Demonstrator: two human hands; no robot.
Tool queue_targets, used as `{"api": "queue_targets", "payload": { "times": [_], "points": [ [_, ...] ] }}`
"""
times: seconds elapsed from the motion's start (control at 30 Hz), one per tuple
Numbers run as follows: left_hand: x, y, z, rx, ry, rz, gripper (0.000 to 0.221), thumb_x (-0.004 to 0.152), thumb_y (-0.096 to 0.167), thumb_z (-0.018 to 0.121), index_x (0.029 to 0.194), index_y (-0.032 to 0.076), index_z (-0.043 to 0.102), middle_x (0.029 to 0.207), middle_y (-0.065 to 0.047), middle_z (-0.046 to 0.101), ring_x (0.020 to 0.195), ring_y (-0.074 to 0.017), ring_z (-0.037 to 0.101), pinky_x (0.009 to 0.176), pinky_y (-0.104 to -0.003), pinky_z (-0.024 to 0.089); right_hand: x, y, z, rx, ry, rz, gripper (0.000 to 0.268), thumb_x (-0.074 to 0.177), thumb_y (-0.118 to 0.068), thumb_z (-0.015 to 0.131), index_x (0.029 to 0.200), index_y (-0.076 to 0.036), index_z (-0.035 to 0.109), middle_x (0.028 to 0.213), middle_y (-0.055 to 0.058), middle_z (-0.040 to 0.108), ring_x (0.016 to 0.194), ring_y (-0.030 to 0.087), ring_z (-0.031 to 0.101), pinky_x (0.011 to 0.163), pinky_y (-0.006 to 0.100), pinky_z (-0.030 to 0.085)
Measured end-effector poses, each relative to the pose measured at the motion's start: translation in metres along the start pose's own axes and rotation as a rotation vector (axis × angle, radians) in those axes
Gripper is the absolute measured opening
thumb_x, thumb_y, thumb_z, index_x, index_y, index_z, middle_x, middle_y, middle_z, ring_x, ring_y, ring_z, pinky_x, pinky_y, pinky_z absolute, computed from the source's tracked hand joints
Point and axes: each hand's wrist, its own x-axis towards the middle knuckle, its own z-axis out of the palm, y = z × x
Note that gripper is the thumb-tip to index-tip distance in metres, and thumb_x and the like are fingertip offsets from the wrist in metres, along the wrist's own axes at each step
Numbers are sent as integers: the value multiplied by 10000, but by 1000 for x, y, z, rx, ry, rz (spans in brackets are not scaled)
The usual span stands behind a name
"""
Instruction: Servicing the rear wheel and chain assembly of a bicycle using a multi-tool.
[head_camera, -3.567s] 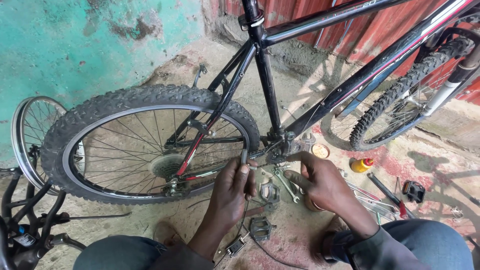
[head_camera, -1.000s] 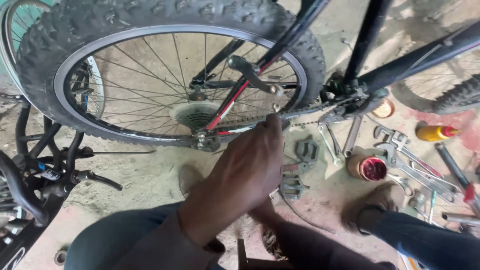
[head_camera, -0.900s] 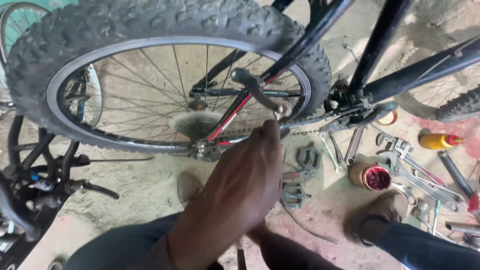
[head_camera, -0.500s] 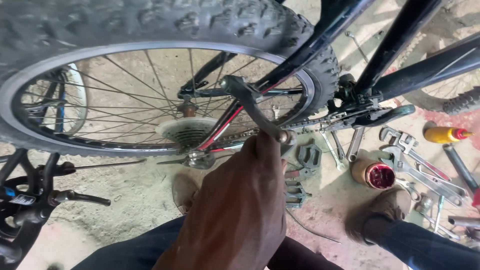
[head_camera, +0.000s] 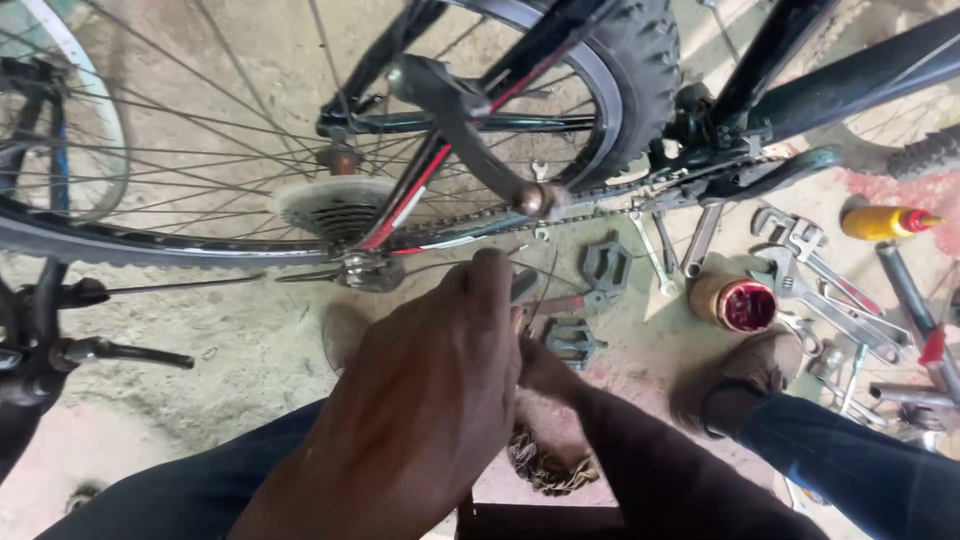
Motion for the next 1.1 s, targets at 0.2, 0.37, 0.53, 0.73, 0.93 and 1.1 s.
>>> {"api": "queue_targets", "payload": {
  "times": [0.2, 0.37, 0.53, 0.73, 0.93, 1.1],
  "points": [
    [15, 0, 9, 87, 71, 64, 190, 1024, 194, 529, 1073, 13, 501, 760, -152, 689, 498, -304, 697, 464, -479, 542, -34, -76, -17, 187, -16, 24, 283, 1065, -240, 409, 1038, -30, 597, 871, 108, 610, 752, 189, 570, 682, 332, 489],
    [34, -17, 22, 21, 302, 216, 218, 991, 146, 516, 1097, -44, 492, 778, -180, 656, 582, -335, 670, 535, -499, 521, -95, -178, -13, 560, -218, -34, 577, 1060, -441, 273, 1296, 31, 507, 1198, 223, 594, 1095, 334, 620, 953, 465, 520],
    [41, -11, 14, -38, 214, 185, 282, 1024, 192, 363, 1139, -30, 495, 841, -254, 667, 793, -543, 704, 575, -583, 579, -157, -231, -2, 660, -227, -176, 714, 844, -494, 667, 1277, 52, 513, 1350, 377, 596, 1284, 542, 586, 1005, 590, 556],
    [36, -2, 14, -801, 8, 129, 133, 1082, 128, 446, 969, 65, 476, 693, -84, 566, 533, -176, 544, 477, -363, 379, -225, -284, 4, 370, -261, -397, 263, 1033, -47, 455, 1278, 20, 521, 1380, 298, 593, 1325, 416, 594, 1088, 505, 512],
    [42, 1, 23, -1223, -120, 104, 221, 1113, 209, 388, 1154, 35, 518, 853, -69, 506, 690, -187, 580, 611, -366, 442, -208, -278, -19, 482, 51, -345, 334, 1004, -16, 371, 1279, 82, 534, 1220, 339, 685, 1083, 410, 701, 928, 500, 574],
    [55, 6, 31, -1244, -131, 176, 226, 999, 103, 352, 1131, 60, 530, 854, -76, 530, 732, -221, 565, 665, -380, 421, -194, -293, -33, 219, 246, -309, 252, 1019, -92, 524, 1195, 53, 632, 876, 181, 683, 666, 276, 650, 595, 392, 538]
  ]
}}
